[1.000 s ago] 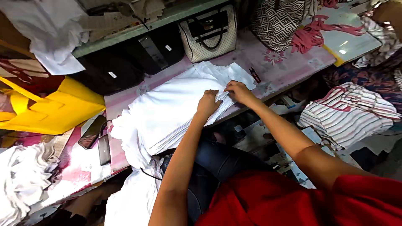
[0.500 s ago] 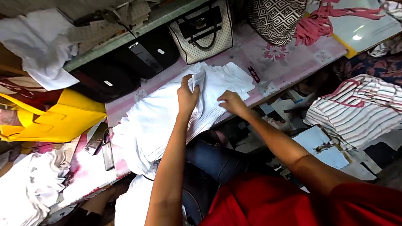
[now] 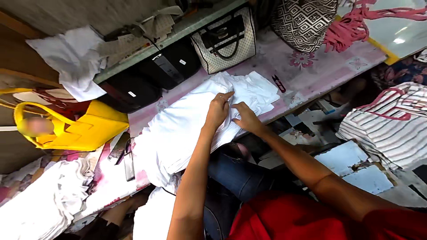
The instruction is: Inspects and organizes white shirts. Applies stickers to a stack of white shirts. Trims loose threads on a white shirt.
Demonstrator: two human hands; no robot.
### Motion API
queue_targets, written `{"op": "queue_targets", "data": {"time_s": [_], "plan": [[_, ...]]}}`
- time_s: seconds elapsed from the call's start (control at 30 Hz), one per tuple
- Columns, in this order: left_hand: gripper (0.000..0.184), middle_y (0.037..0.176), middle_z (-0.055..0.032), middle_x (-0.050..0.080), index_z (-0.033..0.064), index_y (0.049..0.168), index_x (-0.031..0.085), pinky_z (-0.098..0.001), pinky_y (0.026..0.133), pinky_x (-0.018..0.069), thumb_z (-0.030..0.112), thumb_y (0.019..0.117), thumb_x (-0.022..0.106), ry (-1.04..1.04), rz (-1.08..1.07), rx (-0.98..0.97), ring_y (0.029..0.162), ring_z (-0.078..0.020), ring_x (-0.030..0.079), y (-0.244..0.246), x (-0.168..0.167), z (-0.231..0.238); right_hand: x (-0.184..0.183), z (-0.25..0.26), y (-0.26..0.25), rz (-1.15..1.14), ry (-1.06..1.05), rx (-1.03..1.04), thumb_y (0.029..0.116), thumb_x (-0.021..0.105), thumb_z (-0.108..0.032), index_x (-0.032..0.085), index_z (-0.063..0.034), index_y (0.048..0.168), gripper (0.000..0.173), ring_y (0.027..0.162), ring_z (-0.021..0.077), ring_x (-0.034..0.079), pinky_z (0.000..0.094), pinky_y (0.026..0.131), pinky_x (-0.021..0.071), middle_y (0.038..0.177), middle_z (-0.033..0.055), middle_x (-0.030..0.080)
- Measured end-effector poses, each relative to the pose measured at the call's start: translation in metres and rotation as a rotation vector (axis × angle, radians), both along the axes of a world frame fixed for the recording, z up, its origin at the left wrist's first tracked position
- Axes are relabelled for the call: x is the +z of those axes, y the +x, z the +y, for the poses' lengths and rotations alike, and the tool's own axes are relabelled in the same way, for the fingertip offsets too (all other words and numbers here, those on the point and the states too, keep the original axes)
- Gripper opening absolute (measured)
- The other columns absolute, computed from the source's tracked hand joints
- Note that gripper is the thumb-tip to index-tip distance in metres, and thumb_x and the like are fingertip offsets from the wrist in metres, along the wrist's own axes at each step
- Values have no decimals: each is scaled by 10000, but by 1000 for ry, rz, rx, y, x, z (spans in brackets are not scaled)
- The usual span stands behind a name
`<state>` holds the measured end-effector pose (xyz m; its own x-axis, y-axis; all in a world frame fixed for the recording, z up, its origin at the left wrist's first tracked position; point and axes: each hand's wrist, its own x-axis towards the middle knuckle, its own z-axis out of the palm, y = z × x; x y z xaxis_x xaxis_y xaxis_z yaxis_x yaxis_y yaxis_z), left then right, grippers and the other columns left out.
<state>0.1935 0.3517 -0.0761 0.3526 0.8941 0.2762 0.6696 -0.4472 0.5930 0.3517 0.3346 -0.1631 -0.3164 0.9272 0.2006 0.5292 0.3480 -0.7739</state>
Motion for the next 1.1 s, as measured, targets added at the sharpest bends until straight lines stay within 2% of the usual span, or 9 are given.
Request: {"op": "queue_targets", "data": {"time_s": [0.2, 0.23, 0.33, 0.43, 0.6, 0.7, 0.83, 0.97, 1.1], "plan": [[524, 1355, -232, 642, -19, 1469, 519, -516, 1028, 516, -75, 950, 473, 48, -38, 122, 1187, -367, 669, 6, 14, -10, 6, 1, 17, 116, 32, -111, 942, 642, 45, 687, 36, 1206, 268, 1080, 368, 681, 519, 953, 557, 1190, 237, 676], [536, 1328, -230, 659, -21, 1481, 503, -512, 998, 533, -69, 948, 475, 47, -60, 146, 1143, -354, 691, 5, 14, -9, 13, 4, 31, 128, 29, -118, 940, 633, 66, 681, 35, 1204, 270, 1041, 364, 690, 518, 921, 566, 1179, 239, 678], [687, 992, -239, 711, 74, 1601, 330, -500, 638, 558, -19, 959, 559, -68, -83, 150, 673, -323, 660, 5, 13, -23, 14, 8, 46, 102, 148, -109, 910, 643, 94, 703, 28, 1138, 245, 958, 343, 694, 495, 867, 587, 1119, 225, 672], [904, 1253, -224, 680, 147, 1654, 155, -510, 804, 611, 114, 945, 715, -227, -6, 50, 908, -341, 737, 14, -3, -31, 10, 9, 45, 87, 313, -95, 897, 628, 93, 718, 41, 1039, 176, 964, 330, 694, 458, 860, 595, 1100, 220, 670], [777, 1242, -282, 645, 71, 1593, 346, -623, 927, 524, 218, 938, 738, -250, 258, 256, 1126, -466, 639, 20, -38, -45, 0, 20, 41, 94, 310, -265, 902, 627, 54, 734, 53, 1013, 153, 936, 323, 718, 448, 827, 600, 1070, 220, 711], [773, 1175, -276, 661, 43, 1608, 291, -601, 892, 533, 210, 965, 686, -220, 316, 324, 1072, -452, 658, 17, -45, -53, -6, 24, 36, 98, 226, -373, 902, 616, 25, 710, 77, 1021, 161, 846, 337, 700, 466, 758, 581, 1019, 242, 703], [617, 1348, -235, 632, 37, 1538, 447, -598, 1000, 481, 213, 983, 652, -231, 367, 330, 1267, -417, 592, 24, -43, -49, 1, 25, 43, 87, 189, -378, 924, 612, -24, 692, 84, 1068, 197, 894, 344, 707, 479, 809, 582, 1040, 251, 704], [703, 1251, -199, 683, 122, 1599, 373, -572, 936, 503, 183, 965, 670, -154, 338, 354, 1162, -402, 639, 24, -44, -55, 16, 24, 40, 12, 81, -311, 952, 580, -49, 583, 81, 1296, 367, 1034, 361, 684, 485, 900, 558, 1171, 267, 669], [638, 1195, -100, 736, 156, 1496, 546, -482, 794, 542, -78, 905, 602, 188, 340, 301, 983, -326, 701, 12, -73, -70, 19, 29, 43, -86, 104, -250, 965, 527, -12, 477, 29, 1476, 516, 1084, 379, 646, 494, 933, 535, 1212, 268, 639]]}}
